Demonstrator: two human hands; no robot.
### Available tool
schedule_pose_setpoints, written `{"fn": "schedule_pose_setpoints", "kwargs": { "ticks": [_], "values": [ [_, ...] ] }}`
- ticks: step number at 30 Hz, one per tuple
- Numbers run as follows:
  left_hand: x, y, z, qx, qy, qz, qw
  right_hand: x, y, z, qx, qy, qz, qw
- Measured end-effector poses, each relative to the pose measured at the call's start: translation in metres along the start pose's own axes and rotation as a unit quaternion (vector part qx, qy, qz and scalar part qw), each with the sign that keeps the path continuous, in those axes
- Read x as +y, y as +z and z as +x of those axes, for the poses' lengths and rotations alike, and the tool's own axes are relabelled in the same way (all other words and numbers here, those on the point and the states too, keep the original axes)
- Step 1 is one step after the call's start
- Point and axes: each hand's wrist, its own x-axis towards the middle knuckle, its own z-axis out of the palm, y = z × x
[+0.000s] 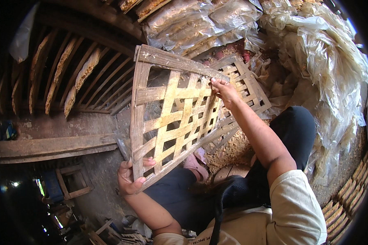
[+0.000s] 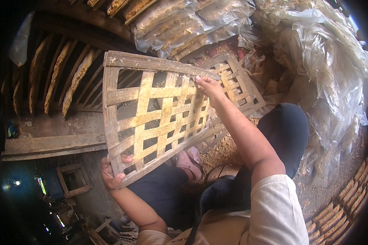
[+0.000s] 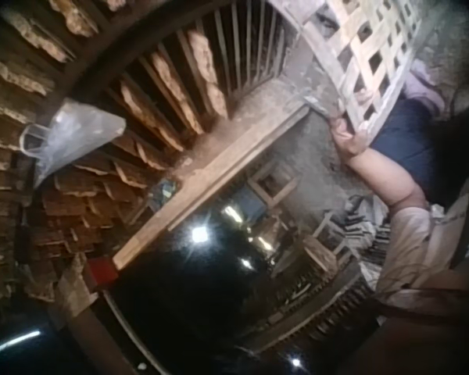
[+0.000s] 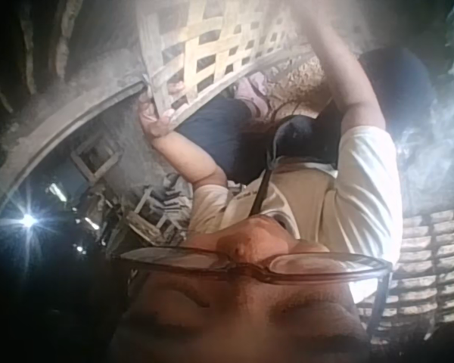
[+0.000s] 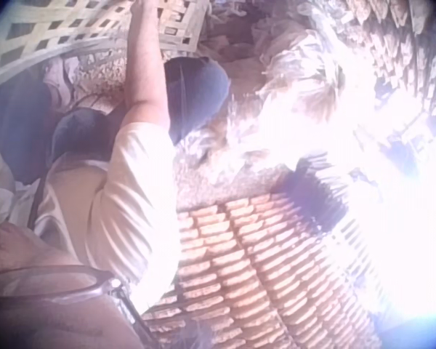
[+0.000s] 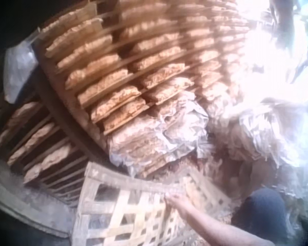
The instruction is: The person sits on the floor and assembles a wooden lattice panel by hand, aligning and interlocking slats. The person then places the completed lattice into a plastic bag and sets it aside.
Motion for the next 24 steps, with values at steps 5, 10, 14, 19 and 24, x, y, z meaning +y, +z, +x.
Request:
{"fn": "schedule_pose_setpoints", "kwargs": {
  "ticks": [5, 10, 14, 19, 24],
  "values": [
    [-0.003, -0.002, 0.001, -0.007, -0.002, 0.003, 1.0, 0.003, -0.016, 0.007, -0.051, -0.012, 0.02, 0.998],
    [-0.001, 0.001, 0.001, -0.006, 0.003, 0.005, 1.0, 0.005, -0.01, 0.003, 0.007, -0.053, -0.009, 0.999],
    [-0.001, -0.001, 0.003, -0.011, 0.004, -0.002, 1.0, 0.006, -0.001, 0.003, 0.124, -0.045, -0.099, 0.986],
    [-0.001, 0.002, 0.009, -0.017, 0.008, -0.011, 1.0, 0.007, 0.0, 0.007, 0.207, -0.11, -0.241, 0.942],
    [0.002, 0.005, 0.006, -0.005, 0.009, -0.011, 1.0, -0.025, 0.025, -0.021, 0.134, -0.07, -0.351, 0.924]
  ]
}}
